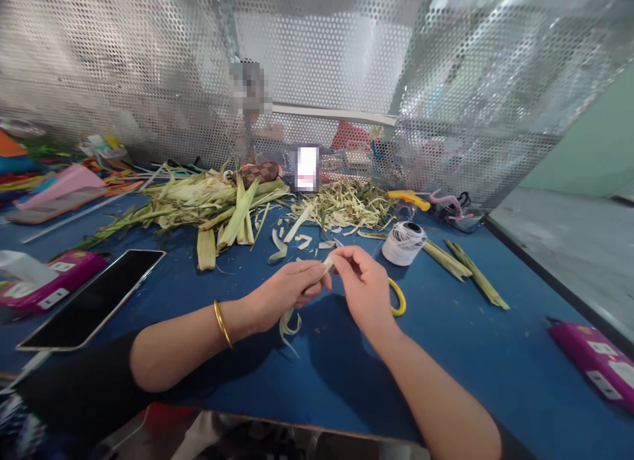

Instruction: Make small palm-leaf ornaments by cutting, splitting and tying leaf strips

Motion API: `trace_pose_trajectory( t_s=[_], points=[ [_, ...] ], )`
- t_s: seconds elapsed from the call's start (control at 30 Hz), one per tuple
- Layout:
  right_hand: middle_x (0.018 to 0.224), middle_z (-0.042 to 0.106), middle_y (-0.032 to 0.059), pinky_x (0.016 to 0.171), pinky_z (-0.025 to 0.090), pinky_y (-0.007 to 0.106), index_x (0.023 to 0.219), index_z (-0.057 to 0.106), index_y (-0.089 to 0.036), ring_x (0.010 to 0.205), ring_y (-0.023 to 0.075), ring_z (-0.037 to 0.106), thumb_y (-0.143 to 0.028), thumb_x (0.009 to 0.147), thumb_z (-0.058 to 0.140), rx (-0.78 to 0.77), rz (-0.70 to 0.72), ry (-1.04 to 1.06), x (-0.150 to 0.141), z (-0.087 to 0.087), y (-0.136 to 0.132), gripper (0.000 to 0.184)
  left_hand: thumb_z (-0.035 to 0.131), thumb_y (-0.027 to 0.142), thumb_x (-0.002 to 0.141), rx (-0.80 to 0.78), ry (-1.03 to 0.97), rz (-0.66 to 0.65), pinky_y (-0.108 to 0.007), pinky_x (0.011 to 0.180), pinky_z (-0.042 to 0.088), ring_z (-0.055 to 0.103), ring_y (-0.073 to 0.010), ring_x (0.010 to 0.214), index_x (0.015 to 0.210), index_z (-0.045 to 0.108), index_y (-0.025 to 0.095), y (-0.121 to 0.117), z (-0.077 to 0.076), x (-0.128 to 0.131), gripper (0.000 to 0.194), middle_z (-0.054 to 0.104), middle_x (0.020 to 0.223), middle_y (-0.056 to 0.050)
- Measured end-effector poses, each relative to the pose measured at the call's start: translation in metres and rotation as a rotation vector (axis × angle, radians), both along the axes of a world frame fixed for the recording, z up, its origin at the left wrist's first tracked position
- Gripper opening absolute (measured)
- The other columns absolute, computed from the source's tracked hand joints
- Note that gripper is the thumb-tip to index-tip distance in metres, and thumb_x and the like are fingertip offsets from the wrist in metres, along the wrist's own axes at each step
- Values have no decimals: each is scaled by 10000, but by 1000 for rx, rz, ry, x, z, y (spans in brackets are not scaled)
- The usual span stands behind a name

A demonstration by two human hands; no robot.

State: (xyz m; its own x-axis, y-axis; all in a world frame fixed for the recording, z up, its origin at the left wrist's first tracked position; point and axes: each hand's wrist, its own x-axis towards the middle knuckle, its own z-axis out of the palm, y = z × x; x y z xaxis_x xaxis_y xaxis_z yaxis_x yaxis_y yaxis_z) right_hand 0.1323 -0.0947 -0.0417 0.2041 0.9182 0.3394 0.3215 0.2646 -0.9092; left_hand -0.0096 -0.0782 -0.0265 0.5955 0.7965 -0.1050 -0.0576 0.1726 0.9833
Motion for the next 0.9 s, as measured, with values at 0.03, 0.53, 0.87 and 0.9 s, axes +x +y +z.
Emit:
trace_pose_trajectory(
  t_s=[0.03, 0.53, 0.87, 0.9],
  points=[
    [815, 649, 26, 704, 469, 301, 928, 621, -203, 752, 170, 586, -404, 772, 599, -4, 39, 91, -4, -1, -1, 255, 426, 333, 885, 21, -65, 43, -184, 433, 230, 287, -59, 441, 687, 516, 160, 0, 0, 1, 278, 350, 526, 62],
    [609, 534, -6, 490, 323, 243, 806, 516, -195, 521, 127, 481, -309, 942, 327, -138, 328, -552, -32, -20, -16, 260, 349, 101, 886, -530, -462, 362, -162, 417, 356, 392, -40, 372, 673, 460, 153, 23, 14, -14, 245, 380, 491, 65],
    [887, 654, 46, 710, 417, 274, 921, 624, -215, 797, 173, 605, -252, 925, 439, 150, 427, -960, -27, -3, 6, 189, 319, 43, 855, -292, -570, 632, -142, 316, 112, 206, -19, 300, 617, 384, 174, 72, 65, -92, 279, 288, 420, 86],
    [931, 650, 52, 726, 426, 280, 966, 626, -216, 829, 182, 608, -237, 908, 465, 148, 346, -937, -28, -2, 18, 173, 329, 41, 853, -283, -557, 647, -143, 318, 108, 203, -19, 300, 621, 389, 174, 73, 66, -95, 275, 285, 419, 88]
  ],
)
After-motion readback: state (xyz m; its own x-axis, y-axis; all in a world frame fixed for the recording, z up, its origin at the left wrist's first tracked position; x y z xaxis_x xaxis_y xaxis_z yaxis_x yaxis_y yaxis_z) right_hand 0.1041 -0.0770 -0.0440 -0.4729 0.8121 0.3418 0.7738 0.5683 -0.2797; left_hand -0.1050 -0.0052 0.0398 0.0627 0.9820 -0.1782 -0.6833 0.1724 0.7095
